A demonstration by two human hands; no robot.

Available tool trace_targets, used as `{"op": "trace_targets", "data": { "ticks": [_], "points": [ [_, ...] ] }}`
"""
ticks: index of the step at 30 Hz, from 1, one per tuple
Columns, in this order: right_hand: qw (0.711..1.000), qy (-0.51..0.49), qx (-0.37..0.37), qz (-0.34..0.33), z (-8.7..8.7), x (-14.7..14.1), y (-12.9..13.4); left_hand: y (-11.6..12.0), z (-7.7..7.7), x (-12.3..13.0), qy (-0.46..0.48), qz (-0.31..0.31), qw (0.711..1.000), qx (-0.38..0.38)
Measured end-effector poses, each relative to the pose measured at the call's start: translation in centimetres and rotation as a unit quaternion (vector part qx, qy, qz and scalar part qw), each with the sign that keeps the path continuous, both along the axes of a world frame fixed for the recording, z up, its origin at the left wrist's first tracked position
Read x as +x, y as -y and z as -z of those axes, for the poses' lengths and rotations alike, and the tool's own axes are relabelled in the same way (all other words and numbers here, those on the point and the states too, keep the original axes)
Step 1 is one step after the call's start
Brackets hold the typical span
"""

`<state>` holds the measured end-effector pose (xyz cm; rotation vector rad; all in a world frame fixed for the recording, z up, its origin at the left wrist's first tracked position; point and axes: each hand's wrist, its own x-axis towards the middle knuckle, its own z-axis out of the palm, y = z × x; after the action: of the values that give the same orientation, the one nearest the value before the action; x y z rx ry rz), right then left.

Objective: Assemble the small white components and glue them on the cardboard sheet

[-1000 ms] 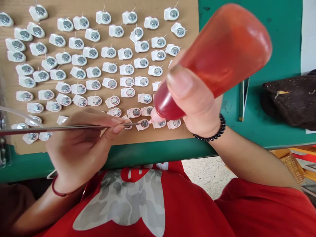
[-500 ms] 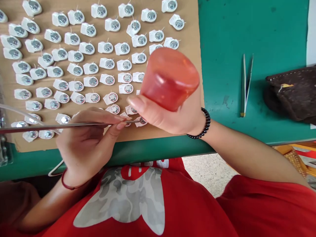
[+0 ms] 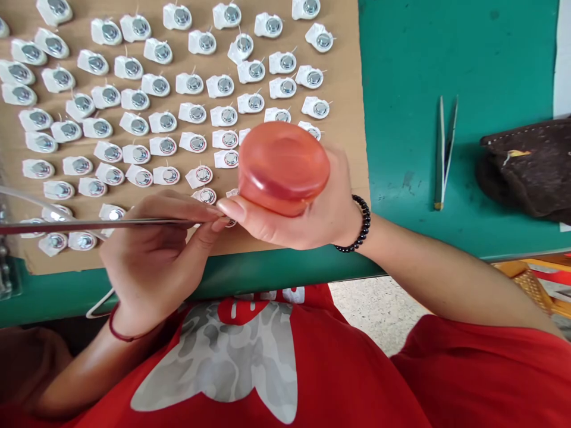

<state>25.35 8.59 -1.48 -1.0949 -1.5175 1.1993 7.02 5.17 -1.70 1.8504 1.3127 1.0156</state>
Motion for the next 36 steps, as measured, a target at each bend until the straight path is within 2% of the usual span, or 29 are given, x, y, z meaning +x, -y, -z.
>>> {"op": "trace_targets", "data": {
  "ticks": [7, 19, 27, 31, 36],
  "points": [
    [0.999, 0.008, 0.022, -0.037, -0.06, 0.05, -0.06, -0.07, -0.01, 0.01, -0.001, 0.003, 1.000, 0.004],
    [0.999, 0.033, 0.026, -0.009, -0.12, 0.41, -0.12, -0.18, -0.07, 0.08, -0.001, 0.005, 1.000, -0.001],
    [1.000, 0.026, 0.003, -0.007, -0.13, 0.27, -0.11, -0.21, -0.06, 0.03, 0.020, 0.012, 1.000, -0.010],
    [1.000, 0.019, -0.002, 0.020, -0.04, 0.13, -0.15, -0.20, -0.04, 0.01, 0.011, 0.012, 1.000, -0.014],
    [0.998, 0.030, 0.028, 0.038, 0.01, 0.10, -0.21, -0.24, 0.03, 0.01, 0.000, 0.006, 1.000, -0.016]
  ]
}}
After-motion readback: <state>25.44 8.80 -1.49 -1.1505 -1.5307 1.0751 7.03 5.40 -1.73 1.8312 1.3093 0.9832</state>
